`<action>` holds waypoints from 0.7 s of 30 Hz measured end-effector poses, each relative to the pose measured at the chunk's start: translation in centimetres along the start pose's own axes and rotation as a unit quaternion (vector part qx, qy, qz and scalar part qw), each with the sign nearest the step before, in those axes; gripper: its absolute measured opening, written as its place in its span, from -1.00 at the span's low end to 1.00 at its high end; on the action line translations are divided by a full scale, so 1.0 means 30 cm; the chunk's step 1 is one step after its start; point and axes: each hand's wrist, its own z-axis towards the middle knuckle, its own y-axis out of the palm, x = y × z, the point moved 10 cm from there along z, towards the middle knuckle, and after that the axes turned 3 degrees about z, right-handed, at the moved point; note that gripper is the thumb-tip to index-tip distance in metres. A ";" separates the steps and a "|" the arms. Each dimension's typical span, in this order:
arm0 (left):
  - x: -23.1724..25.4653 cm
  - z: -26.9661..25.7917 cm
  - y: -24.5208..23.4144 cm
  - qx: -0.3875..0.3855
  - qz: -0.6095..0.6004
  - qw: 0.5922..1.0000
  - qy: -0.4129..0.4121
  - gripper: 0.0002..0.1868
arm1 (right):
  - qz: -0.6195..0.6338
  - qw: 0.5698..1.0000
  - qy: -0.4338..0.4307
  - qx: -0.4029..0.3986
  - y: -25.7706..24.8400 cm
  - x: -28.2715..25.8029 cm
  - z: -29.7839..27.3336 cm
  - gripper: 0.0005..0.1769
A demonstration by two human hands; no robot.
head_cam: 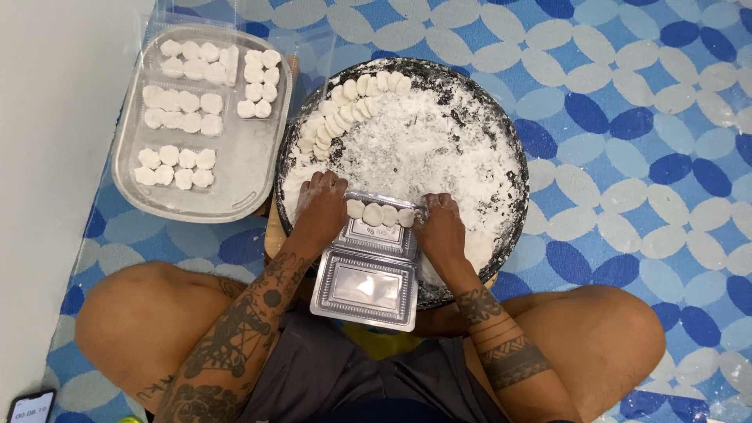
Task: The person picks up small white food items from a large circular tray, coats them in white powder, and places them into plastic containers.
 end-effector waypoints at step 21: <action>-0.013 -0.023 -0.024 -0.102 -0.196 0.975 -0.021 -0.54 | 0.079 0.996 -0.049 0.008 0.029 0.049 0.047 -0.65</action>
